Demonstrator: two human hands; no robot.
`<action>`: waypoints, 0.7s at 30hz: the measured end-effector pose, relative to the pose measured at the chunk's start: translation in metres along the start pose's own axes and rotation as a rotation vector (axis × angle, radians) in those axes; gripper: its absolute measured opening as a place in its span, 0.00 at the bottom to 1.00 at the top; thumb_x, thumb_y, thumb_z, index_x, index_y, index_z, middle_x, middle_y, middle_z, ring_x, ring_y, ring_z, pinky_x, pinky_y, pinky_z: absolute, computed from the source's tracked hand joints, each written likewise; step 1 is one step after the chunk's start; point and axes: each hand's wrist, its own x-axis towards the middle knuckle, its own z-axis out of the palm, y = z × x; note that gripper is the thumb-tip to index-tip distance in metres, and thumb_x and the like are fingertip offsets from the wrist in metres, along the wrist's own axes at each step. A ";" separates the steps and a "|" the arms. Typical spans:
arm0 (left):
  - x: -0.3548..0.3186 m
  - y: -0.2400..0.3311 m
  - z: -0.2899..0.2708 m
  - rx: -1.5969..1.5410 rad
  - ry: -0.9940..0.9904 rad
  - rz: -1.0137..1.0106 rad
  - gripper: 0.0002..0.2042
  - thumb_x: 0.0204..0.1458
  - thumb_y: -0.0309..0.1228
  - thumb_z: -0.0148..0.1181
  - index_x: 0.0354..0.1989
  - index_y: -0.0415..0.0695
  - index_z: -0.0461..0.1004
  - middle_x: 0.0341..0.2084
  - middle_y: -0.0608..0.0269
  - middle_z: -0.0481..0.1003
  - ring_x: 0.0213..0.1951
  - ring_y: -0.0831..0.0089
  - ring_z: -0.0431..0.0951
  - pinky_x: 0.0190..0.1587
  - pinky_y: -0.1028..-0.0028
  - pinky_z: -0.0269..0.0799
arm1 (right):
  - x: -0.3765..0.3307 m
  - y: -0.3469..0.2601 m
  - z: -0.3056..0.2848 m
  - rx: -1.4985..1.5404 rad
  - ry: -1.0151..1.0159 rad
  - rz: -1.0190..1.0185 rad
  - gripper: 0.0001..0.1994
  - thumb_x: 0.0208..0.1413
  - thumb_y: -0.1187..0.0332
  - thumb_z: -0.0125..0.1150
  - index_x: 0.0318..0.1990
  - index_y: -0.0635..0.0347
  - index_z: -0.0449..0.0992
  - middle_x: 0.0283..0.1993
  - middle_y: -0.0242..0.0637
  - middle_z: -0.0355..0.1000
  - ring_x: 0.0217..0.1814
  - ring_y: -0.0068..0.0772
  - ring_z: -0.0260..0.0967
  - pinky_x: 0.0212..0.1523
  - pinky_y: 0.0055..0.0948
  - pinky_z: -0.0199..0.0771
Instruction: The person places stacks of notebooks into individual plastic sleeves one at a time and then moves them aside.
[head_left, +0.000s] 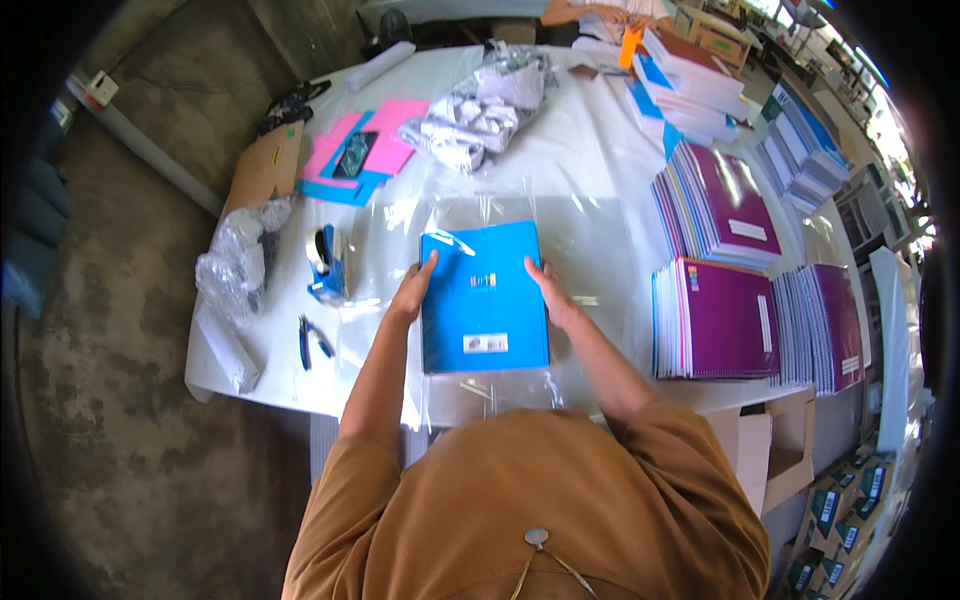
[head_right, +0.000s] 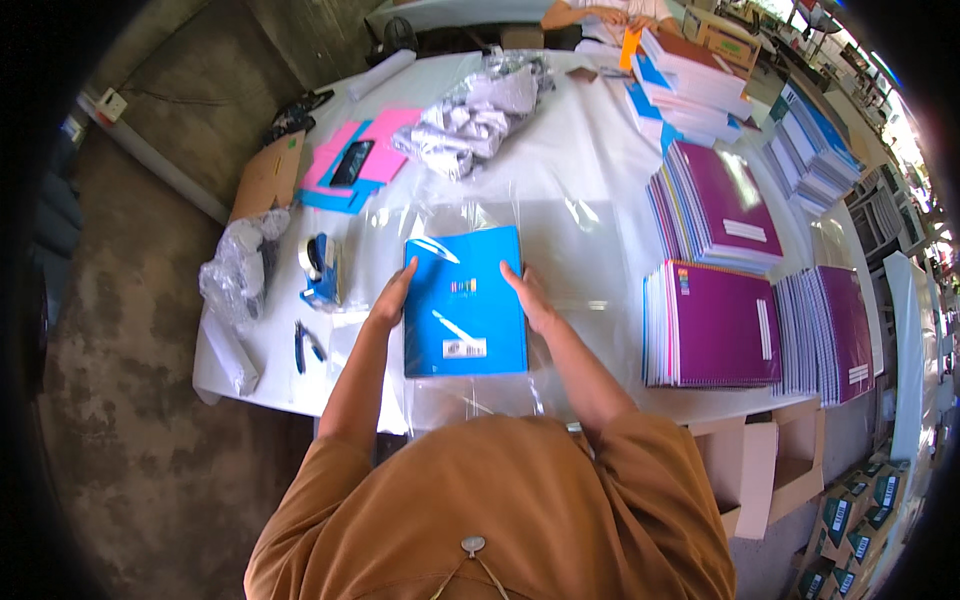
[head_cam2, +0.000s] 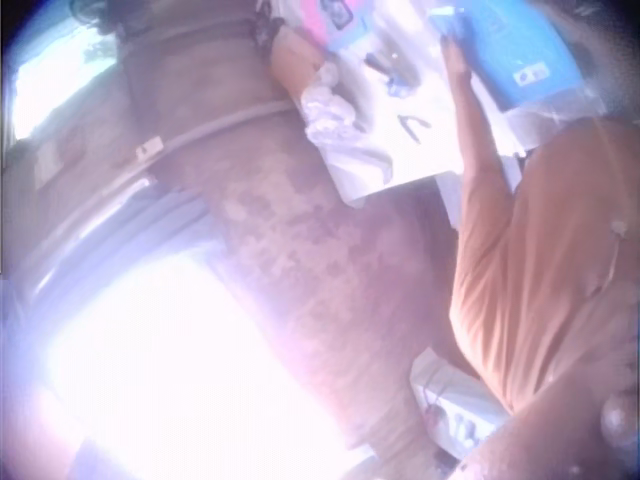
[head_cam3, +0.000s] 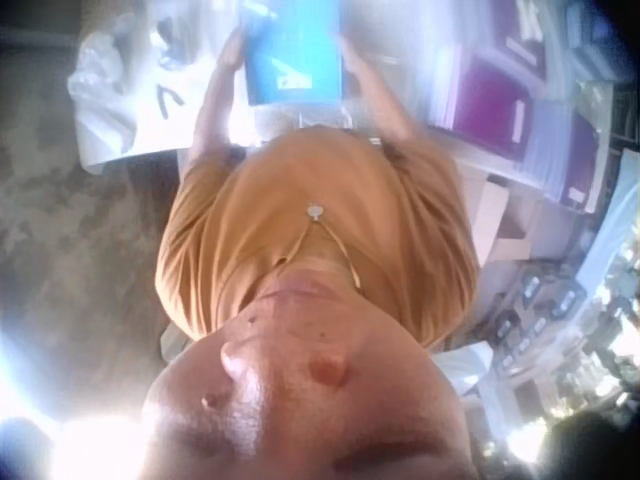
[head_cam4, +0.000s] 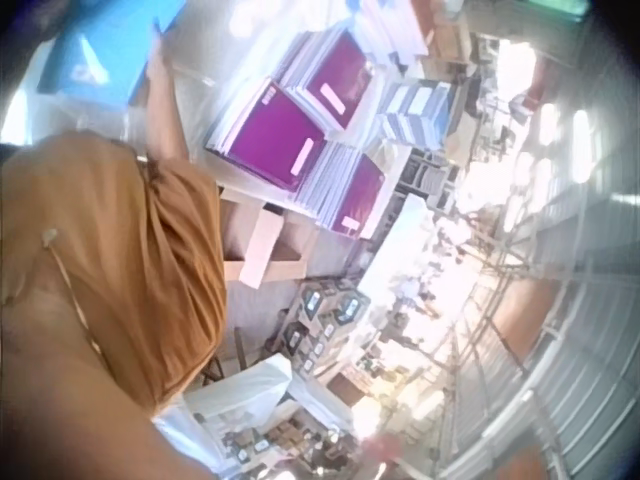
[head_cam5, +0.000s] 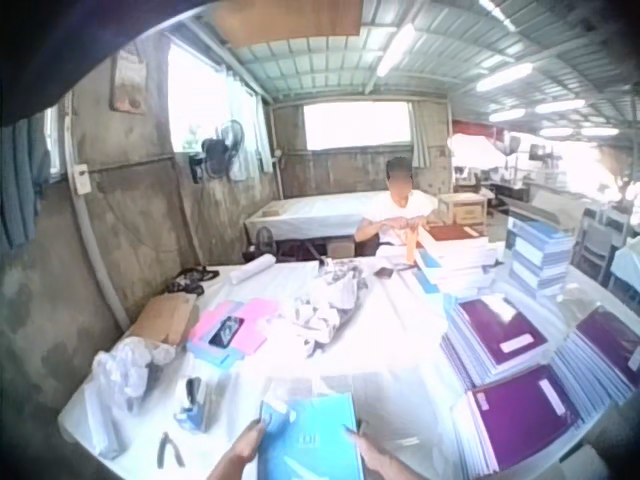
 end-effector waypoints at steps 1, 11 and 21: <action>-0.008 0.011 0.001 -0.252 -0.084 0.060 0.45 0.47 0.63 0.46 0.59 0.30 0.54 0.57 0.36 0.57 0.61 0.51 0.55 0.61 0.63 0.50 | -0.006 -0.007 -0.002 -0.006 0.008 -0.027 0.43 0.46 0.46 0.62 0.59 0.70 0.50 0.62 0.50 0.50 0.64 0.42 0.49 0.62 0.42 0.49; -0.144 0.138 -0.032 -0.584 0.047 0.740 0.29 0.48 0.47 0.57 0.51 0.36 0.66 0.45 0.57 0.69 0.47 0.72 0.67 0.52 0.73 0.58 | -0.077 -0.059 0.020 -0.270 -0.032 -0.615 0.35 0.40 0.70 0.71 0.55 0.62 0.57 0.50 0.37 0.62 0.50 0.28 0.63 0.50 0.26 0.66; -0.154 0.161 -0.077 -0.182 0.493 0.982 0.28 0.60 0.48 0.37 0.60 0.38 0.58 0.61 0.50 0.56 0.64 0.63 0.52 0.64 0.67 0.43 | -0.115 -0.028 0.058 -1.098 0.278 -1.636 0.33 0.46 0.58 0.64 0.57 0.63 0.58 0.54 0.44 0.60 0.54 0.44 0.58 0.58 0.39 0.55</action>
